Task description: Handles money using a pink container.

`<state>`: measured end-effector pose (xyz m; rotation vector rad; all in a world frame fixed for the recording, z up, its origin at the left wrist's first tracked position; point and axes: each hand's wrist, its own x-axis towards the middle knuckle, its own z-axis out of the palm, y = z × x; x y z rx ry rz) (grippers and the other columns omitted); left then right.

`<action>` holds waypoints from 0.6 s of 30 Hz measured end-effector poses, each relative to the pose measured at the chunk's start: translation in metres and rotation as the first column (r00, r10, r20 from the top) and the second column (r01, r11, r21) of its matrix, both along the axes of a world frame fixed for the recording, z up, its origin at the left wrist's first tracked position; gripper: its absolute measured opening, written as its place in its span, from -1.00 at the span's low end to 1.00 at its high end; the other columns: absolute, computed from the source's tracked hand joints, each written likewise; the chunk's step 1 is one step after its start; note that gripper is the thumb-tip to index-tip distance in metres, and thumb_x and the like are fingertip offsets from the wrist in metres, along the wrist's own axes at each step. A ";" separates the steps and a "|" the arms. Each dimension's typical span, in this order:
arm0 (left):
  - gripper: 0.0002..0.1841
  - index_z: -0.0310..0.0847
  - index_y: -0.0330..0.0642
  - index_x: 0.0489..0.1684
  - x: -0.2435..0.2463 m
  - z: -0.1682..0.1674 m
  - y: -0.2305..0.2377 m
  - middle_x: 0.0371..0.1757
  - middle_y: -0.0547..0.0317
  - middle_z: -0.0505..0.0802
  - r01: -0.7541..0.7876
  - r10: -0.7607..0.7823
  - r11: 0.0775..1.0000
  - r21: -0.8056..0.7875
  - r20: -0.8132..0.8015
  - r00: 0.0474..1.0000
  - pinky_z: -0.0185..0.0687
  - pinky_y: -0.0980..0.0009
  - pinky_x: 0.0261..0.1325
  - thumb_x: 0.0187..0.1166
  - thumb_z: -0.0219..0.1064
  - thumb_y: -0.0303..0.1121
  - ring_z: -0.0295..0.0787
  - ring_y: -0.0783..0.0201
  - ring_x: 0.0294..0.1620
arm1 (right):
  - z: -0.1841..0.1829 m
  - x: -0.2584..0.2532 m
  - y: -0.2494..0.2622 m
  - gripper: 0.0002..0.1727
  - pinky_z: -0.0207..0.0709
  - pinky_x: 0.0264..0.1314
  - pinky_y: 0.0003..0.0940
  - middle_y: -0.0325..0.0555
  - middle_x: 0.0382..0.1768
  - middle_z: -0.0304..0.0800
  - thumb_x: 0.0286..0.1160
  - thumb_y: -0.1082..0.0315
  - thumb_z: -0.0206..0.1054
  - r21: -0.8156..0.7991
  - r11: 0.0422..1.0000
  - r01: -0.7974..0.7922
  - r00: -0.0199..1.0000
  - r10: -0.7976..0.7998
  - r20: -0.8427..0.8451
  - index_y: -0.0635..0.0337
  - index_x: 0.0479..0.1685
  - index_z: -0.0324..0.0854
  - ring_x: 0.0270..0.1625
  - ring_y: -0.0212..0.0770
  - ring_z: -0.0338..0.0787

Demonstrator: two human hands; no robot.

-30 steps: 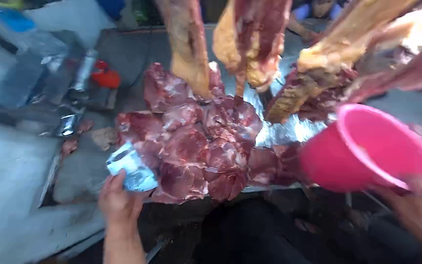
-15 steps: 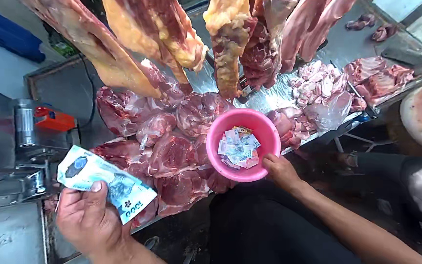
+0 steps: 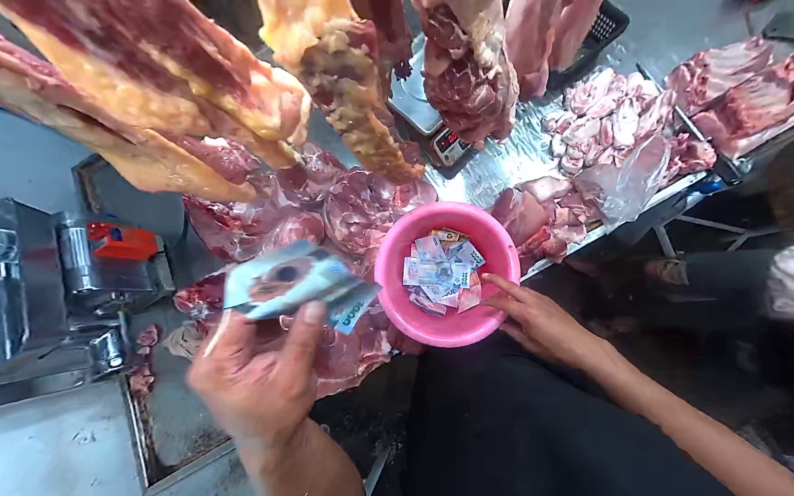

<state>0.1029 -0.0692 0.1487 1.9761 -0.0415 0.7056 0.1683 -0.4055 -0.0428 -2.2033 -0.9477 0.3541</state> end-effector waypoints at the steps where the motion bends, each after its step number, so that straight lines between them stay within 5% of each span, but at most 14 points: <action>1: -0.67 0.74 0.02 0.19 0.005 -0.007 -0.007 0.11 0.32 0.89 0.014 -0.013 1.000 0.010 -0.033 0.999 0.85 0.25 0.18 0.48 0.56 -0.31 0.86 0.29 0.09 | 0.002 0.000 -0.005 -0.48 0.66 0.45 0.00 -0.18 0.80 0.28 0.38 0.29 0.52 0.014 0.999 0.032 0.999 -0.032 -0.005 -0.15 0.40 0.70 0.51 -0.06 0.67; 7: -0.83 0.82 -0.11 -0.09 0.054 -0.082 -0.063 -0.11 0.24 0.90 0.247 -0.125 0.946 0.208 -0.467 0.876 0.84 0.19 0.13 0.58 0.43 -0.25 0.86 0.34 -0.05 | 0.004 0.000 -0.034 -0.59 0.82 0.09 -0.21 -0.09 0.73 0.38 0.51 0.19 0.43 0.172 0.936 0.307 0.952 -0.306 -0.035 -0.06 0.35 0.73 0.22 -0.19 0.83; 11: -0.70 0.81 -0.15 0.16 0.083 -0.158 -0.074 0.05 0.06 0.90 0.587 -0.169 0.743 0.321 -0.759 0.629 0.71 -0.02 0.34 0.63 0.38 -0.19 0.84 0.12 0.13 | 0.006 -0.003 -0.040 -0.63 0.84 0.02 -0.33 -0.07 0.61 0.52 0.54 0.22 0.37 0.217 0.868 0.446 0.895 -0.431 -0.115 0.03 0.30 0.76 0.08 -0.27 0.85; 15: -0.49 0.65 -0.02 0.50 0.085 -0.144 -0.057 0.27 0.05 0.84 0.549 -0.115 0.767 0.331 -0.771 0.626 0.63 -0.08 0.45 0.63 0.39 -0.04 0.78 0.07 0.31 | 0.008 -0.007 -0.049 -0.63 0.82 -0.07 -0.40 -0.11 0.51 0.62 0.55 0.20 0.35 0.237 0.852 0.467 0.884 -0.439 -0.162 0.03 0.29 0.76 -0.01 -0.34 0.84; 18: -0.68 0.76 -0.08 0.33 0.093 -0.111 -0.049 0.17 0.04 0.87 0.493 -0.056 0.768 0.409 -0.724 0.687 0.66 -0.06 0.39 0.70 0.30 -0.27 0.81 0.08 0.23 | -0.003 -0.011 -0.054 -0.64 0.80 -0.06 -0.44 -0.15 0.39 0.71 0.57 0.18 0.33 0.213 0.854 0.475 0.879 -0.447 -0.166 0.04 0.27 0.77 -0.04 -0.38 0.83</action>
